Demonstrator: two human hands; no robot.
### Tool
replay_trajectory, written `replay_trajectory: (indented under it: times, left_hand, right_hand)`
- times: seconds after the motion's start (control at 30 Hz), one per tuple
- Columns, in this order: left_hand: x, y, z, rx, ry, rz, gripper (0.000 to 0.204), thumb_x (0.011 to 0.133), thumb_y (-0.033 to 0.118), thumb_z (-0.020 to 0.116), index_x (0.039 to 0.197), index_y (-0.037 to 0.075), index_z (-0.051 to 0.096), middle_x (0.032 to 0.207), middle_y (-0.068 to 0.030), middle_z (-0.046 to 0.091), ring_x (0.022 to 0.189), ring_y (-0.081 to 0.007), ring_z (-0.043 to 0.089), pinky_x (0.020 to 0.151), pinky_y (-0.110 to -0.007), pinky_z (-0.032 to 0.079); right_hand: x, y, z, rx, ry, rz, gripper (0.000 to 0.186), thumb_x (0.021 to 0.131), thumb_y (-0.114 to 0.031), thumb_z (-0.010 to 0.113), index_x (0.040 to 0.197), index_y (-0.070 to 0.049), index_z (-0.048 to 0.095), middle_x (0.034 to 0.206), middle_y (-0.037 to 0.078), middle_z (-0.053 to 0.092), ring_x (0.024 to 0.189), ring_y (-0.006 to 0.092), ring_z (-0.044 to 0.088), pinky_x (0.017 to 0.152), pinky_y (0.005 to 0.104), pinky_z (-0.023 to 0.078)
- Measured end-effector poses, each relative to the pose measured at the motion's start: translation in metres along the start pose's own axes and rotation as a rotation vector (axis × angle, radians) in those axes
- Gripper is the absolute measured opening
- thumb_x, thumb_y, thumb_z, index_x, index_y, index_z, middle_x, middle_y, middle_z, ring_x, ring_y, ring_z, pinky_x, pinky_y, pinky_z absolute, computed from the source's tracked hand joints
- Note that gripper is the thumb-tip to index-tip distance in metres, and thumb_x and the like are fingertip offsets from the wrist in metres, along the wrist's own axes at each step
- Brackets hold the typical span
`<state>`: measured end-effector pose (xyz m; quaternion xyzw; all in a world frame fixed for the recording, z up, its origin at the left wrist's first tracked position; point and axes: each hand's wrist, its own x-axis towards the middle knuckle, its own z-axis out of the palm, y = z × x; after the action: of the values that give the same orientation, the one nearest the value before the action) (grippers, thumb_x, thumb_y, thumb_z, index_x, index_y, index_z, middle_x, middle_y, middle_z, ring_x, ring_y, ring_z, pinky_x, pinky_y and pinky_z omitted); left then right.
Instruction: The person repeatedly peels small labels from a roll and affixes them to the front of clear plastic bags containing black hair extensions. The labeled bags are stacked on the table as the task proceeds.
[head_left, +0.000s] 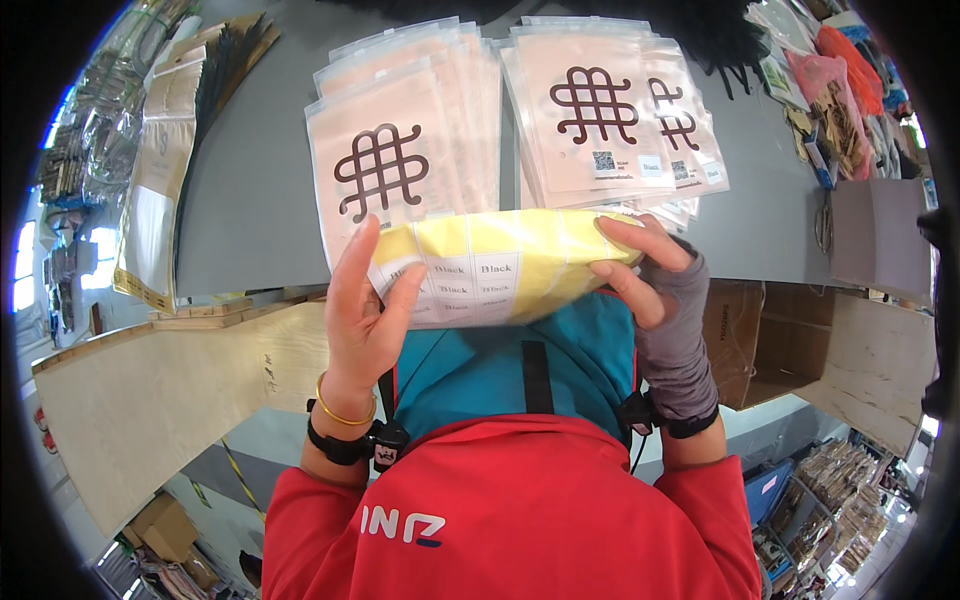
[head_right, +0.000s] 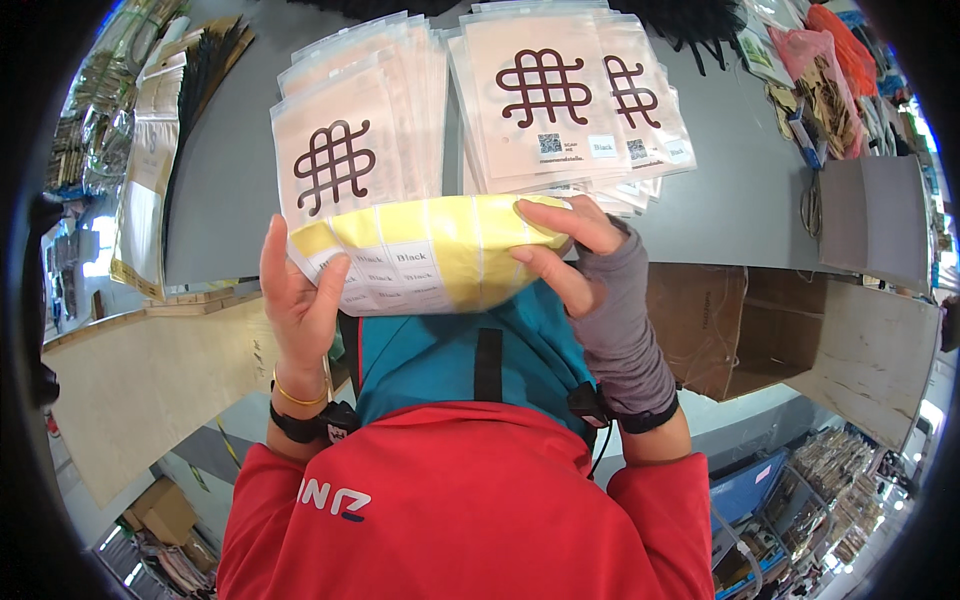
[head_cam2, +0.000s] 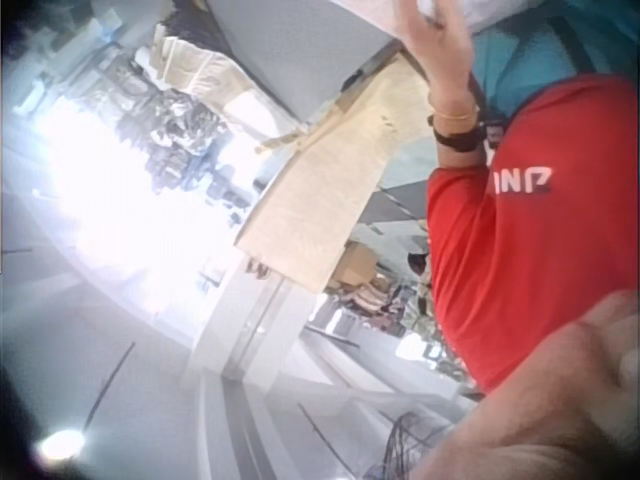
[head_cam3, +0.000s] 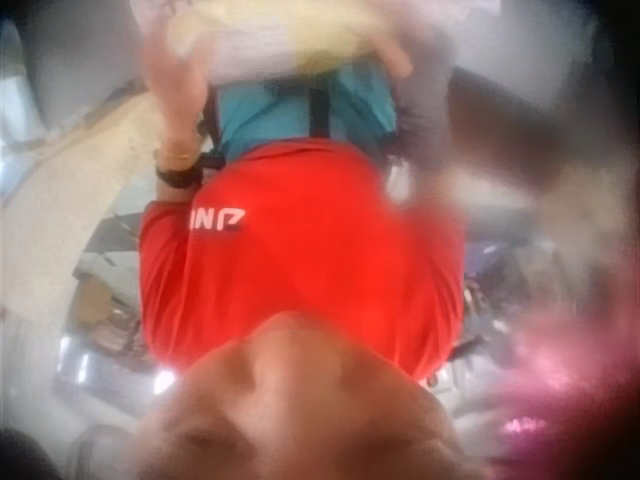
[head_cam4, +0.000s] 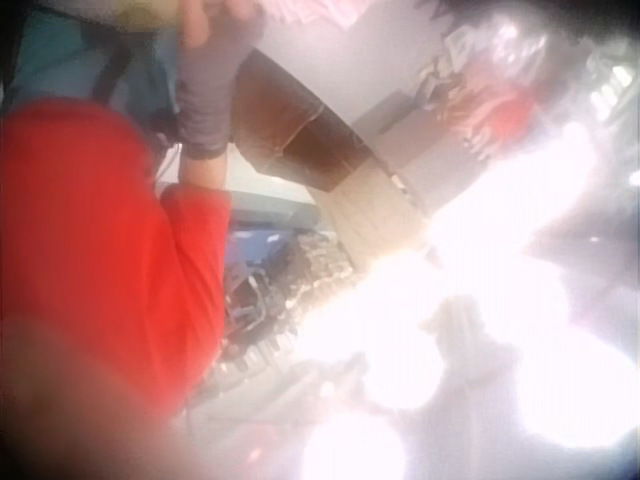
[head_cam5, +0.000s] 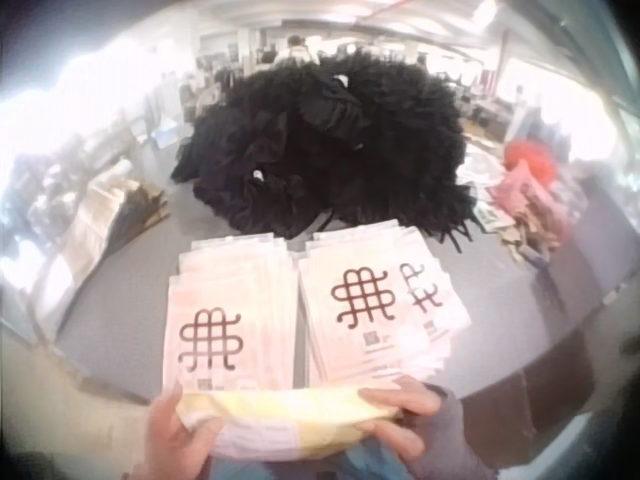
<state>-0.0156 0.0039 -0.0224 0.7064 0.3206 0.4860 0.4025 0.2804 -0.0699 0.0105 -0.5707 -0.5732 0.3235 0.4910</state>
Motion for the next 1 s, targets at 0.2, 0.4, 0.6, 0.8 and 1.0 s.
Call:
replay_trajectory:
  times: [0.2, 0.4, 0.6, 0.8, 1.0]
  left_hand:
    - [0.019, 0.014, -0.023, -0.003, -0.196, -0.299, 0.035, 0.093, -0.003, 0.076, 0.128, -0.001, 0.074, 0.117, -0.0094, 0.079, 0.101, -0.0137, 0.072, 0.090, -0.029, 0.057]
    - [0.016, 0.011, -0.011, -0.155, -0.155, -0.504, 0.027, 0.094, -0.001, 0.077, 0.121, -0.001, 0.077, 0.104, -0.0081, 0.080, 0.095, -0.0111, 0.071, 0.084, -0.027, 0.057]
    - [0.015, 0.003, -0.026, -0.219, -0.354, -0.605, 0.014, 0.096, 0.004, 0.078, 0.108, -0.003, 0.080, 0.094, -0.0076, 0.079, 0.087, -0.0099, 0.069, 0.079, -0.026, 0.057]
    - [0.023, 0.005, -0.025, -0.281, -0.390, -0.580, 0.020, 0.097, 0.005, 0.075, 0.116, -0.002, 0.077, 0.102, -0.0107, 0.078, 0.086, -0.0099, 0.068, 0.074, -0.025, 0.057]
    - [0.030, 0.042, -0.010, 0.756, -0.225, -0.006, 0.046, 0.084, 0.018, 0.085, 0.127, 0.007, 0.074, 0.103, -0.0109, 0.069, 0.103, -0.0232, 0.066, 0.097, -0.041, 0.051]
  right_hand:
    - [0.000, 0.000, 0.001, -0.275, 0.047, -0.248, 0.028, 0.091, 0.000, 0.075, 0.119, 0.000, 0.074, 0.097, 0.011, 0.070, 0.079, 0.0208, 0.065, 0.071, 0.0337, 0.057]
    - [-0.008, 0.000, 0.013, -0.258, 0.178, -0.058, 0.027, 0.088, -0.006, 0.080, 0.115, -0.006, 0.076, 0.101, 0.009, 0.074, 0.077, 0.0227, 0.064, 0.079, 0.0384, 0.053]
    - [0.017, -0.046, 0.014, -0.945, 0.129, -0.293, 0.038, 0.081, -0.020, 0.088, 0.116, -0.012, 0.077, 0.111, 0.005, 0.072, 0.100, 0.0238, 0.066, 0.096, 0.0429, 0.050]
    - [0.029, -0.045, 0.042, -0.675, -0.251, -0.436, 0.038, 0.078, -0.021, 0.088, 0.112, -0.012, 0.074, 0.097, 0.001, 0.068, 0.094, 0.0238, 0.065, 0.092, 0.0424, 0.048]
    - [0.022, -0.018, 0.039, -0.589, -0.268, -0.439, 0.030, 0.079, -0.016, 0.086, 0.102, -0.013, 0.068, 0.088, 0.000, 0.066, 0.083, 0.0242, 0.064, 0.085, 0.0400, 0.048]
